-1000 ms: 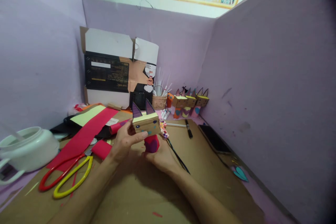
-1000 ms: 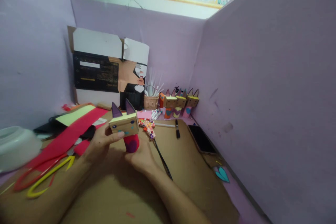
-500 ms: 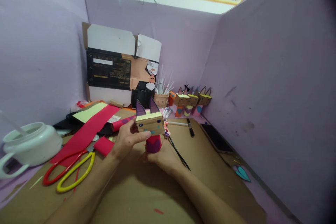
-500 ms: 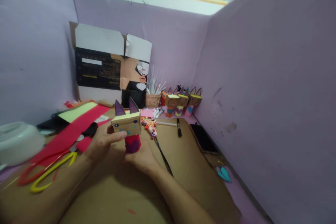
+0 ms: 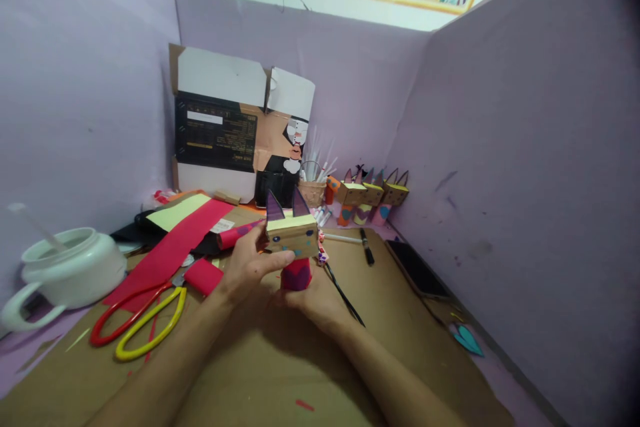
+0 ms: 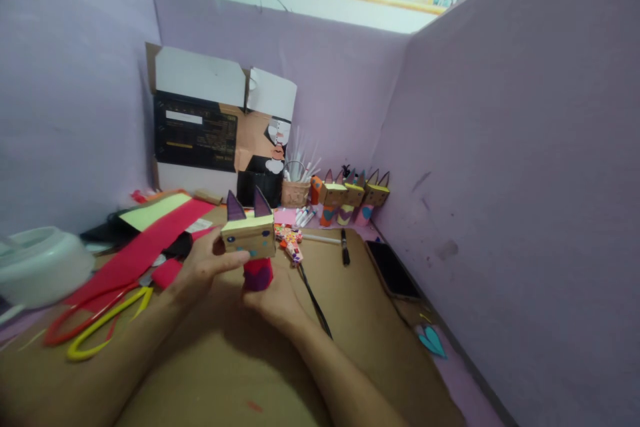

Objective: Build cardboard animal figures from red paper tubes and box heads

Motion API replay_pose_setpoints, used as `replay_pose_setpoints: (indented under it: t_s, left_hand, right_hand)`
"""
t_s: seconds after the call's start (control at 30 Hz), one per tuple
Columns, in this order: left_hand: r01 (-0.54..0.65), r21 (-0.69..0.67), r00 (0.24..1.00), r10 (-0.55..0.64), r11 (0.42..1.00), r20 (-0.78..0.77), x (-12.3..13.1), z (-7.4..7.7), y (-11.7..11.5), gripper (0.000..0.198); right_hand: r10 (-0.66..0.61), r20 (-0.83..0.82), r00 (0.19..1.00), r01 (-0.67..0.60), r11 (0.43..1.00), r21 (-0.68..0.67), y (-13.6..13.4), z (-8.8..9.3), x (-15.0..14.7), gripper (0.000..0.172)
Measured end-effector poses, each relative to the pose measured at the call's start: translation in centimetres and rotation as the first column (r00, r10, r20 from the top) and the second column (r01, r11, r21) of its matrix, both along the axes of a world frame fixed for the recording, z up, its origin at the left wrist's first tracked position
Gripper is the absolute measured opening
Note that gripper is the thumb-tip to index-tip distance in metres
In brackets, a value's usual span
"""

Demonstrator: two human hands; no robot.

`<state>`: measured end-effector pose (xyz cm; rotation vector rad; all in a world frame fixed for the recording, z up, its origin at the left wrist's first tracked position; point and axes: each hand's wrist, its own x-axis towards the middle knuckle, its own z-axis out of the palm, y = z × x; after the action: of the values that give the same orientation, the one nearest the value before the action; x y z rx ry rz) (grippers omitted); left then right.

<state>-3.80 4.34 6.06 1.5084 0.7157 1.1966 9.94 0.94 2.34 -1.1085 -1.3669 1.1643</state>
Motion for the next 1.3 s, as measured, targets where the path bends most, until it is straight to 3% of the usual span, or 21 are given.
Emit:
replay_pose_setpoints:
  t_s: [0.17, 0.43, 0.57, 0.7, 0.87, 1.17, 1.3]
  left_hand:
    - [-0.011, -0.005, 1.0, 0.011, 1.0, 0.009, -0.2, 0.4, -0.1, 0.056]
    - [0.031, -0.009, 0.987, -0.029, 0.999, 0.159, -0.4, 0.8, 0.8, 0.048]
    - [0.042, -0.035, 0.982, -0.035, 0.998, 0.185, 0.5, 1.7, 2.2, 0.049]
    - [0.033, -0.019, 0.982, -0.029, 0.999, 0.185, 1.1, 1.8, 2.8, 0.049]
    - [0.042, -0.022, 0.981, -0.037, 0.999, 0.188, 1.0, 1.1, 1.9, 0.051]
    - [0.082, -0.023, 0.987, -0.078, 0.996, 0.139, 1.4, 0.5, 1.4, 0.055]
    - [0.075, -0.028, 0.992, -0.072, 0.997, 0.102, 1.4, 0.5, 1.5, 0.06]
  right_hand:
    - [0.068, -0.011, 0.998, -0.068, 0.998, 0.007, 0.2, -0.4, 0.4, 0.032]
    - [0.22, -0.071, 0.973, -0.22, 0.975, 0.017, 0.6, -1.2, 0.7, 0.071]
    - [0.2, -0.19, 0.961, -0.211, 0.976, -0.044, 0.9, -1.5, 0.9, 0.084]
    - [0.151, -0.296, 0.943, -0.161, 0.987, -0.01, 1.4, -2.0, 1.3, 0.081]
    - [0.194, -0.231, 0.953, -0.182, 0.981, 0.075, 1.4, -2.1, 1.5, 0.07]
    - [0.18, -0.328, 0.928, -0.251, 0.949, -0.189, 0.9, -2.0, 1.1, 0.067]
    - [0.171, -0.349, 0.921, -0.253, 0.945, -0.205, 1.0, -2.0, 0.8, 0.059]
